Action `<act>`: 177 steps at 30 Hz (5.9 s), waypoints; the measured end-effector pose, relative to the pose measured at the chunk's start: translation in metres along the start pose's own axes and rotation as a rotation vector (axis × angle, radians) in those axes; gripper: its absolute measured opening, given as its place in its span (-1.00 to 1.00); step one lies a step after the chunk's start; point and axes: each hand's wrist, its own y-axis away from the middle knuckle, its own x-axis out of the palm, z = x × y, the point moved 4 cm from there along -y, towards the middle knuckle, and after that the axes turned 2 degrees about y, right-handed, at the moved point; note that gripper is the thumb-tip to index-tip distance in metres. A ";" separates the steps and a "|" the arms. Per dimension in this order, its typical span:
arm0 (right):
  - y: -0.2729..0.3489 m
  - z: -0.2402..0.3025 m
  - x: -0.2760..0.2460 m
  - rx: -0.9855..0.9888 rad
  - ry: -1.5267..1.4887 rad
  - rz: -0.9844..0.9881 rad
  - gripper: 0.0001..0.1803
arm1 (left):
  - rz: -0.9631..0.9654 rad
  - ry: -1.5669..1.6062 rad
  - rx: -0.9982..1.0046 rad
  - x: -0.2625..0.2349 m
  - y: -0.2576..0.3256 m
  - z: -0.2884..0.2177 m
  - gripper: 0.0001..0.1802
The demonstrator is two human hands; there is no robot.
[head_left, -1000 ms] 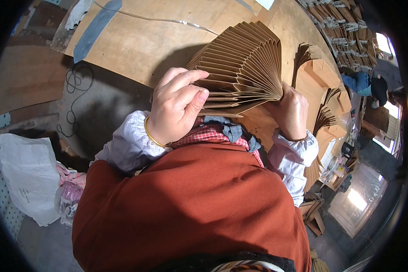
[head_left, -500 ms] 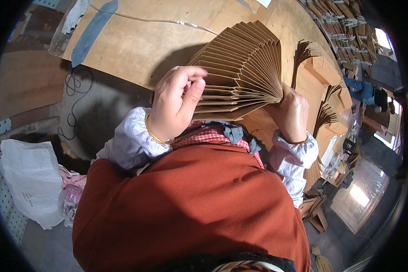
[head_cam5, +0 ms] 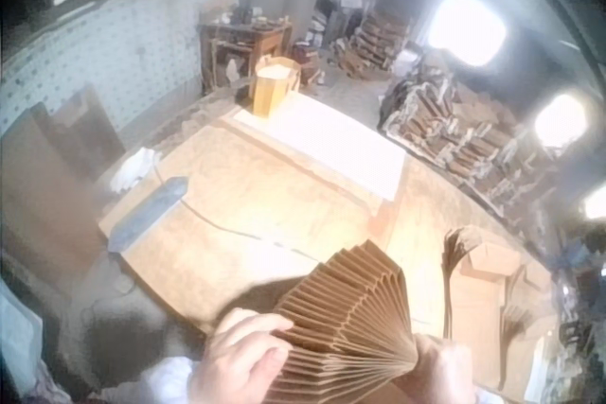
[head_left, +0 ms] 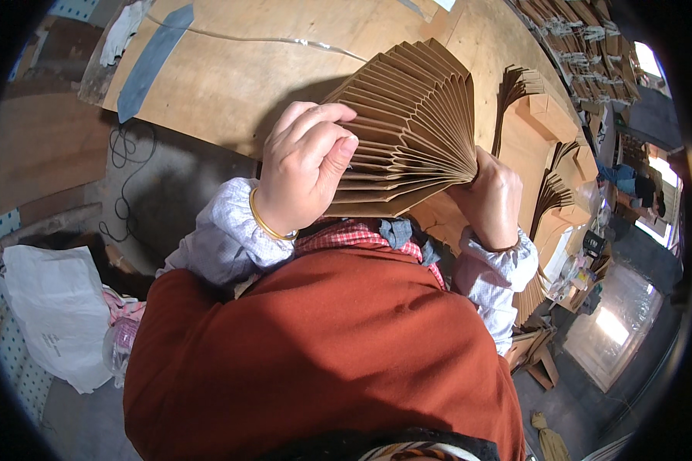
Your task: The person applies glue to the edge of a brown paper sheet using a brush, places a white string along the glued edge, and presses it down. They repeat this process on multiple sheets, then gather the finished pieces, align them, and tie the stack with a white string.
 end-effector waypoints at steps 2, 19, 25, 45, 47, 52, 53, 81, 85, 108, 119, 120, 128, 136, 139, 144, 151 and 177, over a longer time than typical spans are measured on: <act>0.000 0.001 -0.001 0.005 -0.001 0.005 -0.62 | -0.013 0.039 -0.021 0.001 -0.002 0.001 -0.76; -0.001 0.001 -0.001 0.013 -0.005 -0.009 -0.68 | 0.055 -0.014 0.078 0.009 -0.025 0.013 -0.76; -0.002 0.001 -0.001 0.013 -0.008 -0.017 -0.67 | 0.054 0.064 -0.033 0.011 -0.032 0.018 -0.79; -0.001 0.002 -0.003 0.035 -0.032 -0.025 -0.68 | 0.153 0.139 0.073 0.024 -0.057 0.030 -0.77; -0.002 0.002 -0.003 0.031 -0.040 -0.021 -0.68 | 0.149 0.263 -0.041 0.025 -0.061 0.033 -0.75; -0.003 0.001 -0.003 0.040 -0.040 -0.011 -0.67 | 0.245 0.108 0.066 0.035 -0.073 0.030 -0.63; -0.002 0.001 -0.003 0.044 -0.039 -0.010 -0.67 | 0.250 0.088 0.077 0.035 -0.074 0.029 -0.64; 0.027 -0.027 -0.017 -0.008 -0.042 0.123 -0.64 | 0.143 0.265 -0.215 0.005 -0.035 0.128 -0.52; 0.051 -0.061 -0.025 -0.071 0.087 0.361 -0.74 | 0.511 -0.274 -0.770 -0.018 0.125 0.192 -0.63; 0.078 0.083 -0.161 -0.869 -0.214 -0.600 -0.77 | 0.510 -0.007 -0.836 -0.036 -0.012 0.138 -0.29; -0.109 -0.199 0.126 0.578 -0.788 -0.255 -0.55 | 0.657 -0.559 -1.151 0.074 -0.097 0.335 -0.12; -0.118 -0.214 0.180 0.743 -0.657 -0.104 -0.49 | 0.627 -0.611 -1.271 0.092 -0.076 0.362 -0.10; -0.122 -0.273 0.282 0.676 -0.415 0.144 -0.59 | 0.160 -0.552 -1.217 0.122 -0.020 0.383 -0.08; -0.133 -0.543 0.118 0.370 0.510 -0.301 -0.21 | 0.117 -0.724 -0.545 0.137 0.015 0.274 -0.31; -0.136 -0.592 0.129 0.414 0.362 0.041 -0.22 | 0.102 -0.699 -0.519 0.141 0.046 0.246 -0.41; -0.113 -0.592 0.149 0.331 0.450 -0.132 -0.65 | 0.128 -0.621 -0.570 0.153 0.068 0.226 -0.44; -0.023 -0.451 0.006 0.118 0.213 -0.115 -0.89 | 0.360 -0.449 -0.400 0.242 0.075 0.146 -0.35; -0.404 -0.130 0.154 0.011 -0.128 -0.092 -0.67 | 0.283 -0.712 -0.938 0.079 0.063 0.281 -0.74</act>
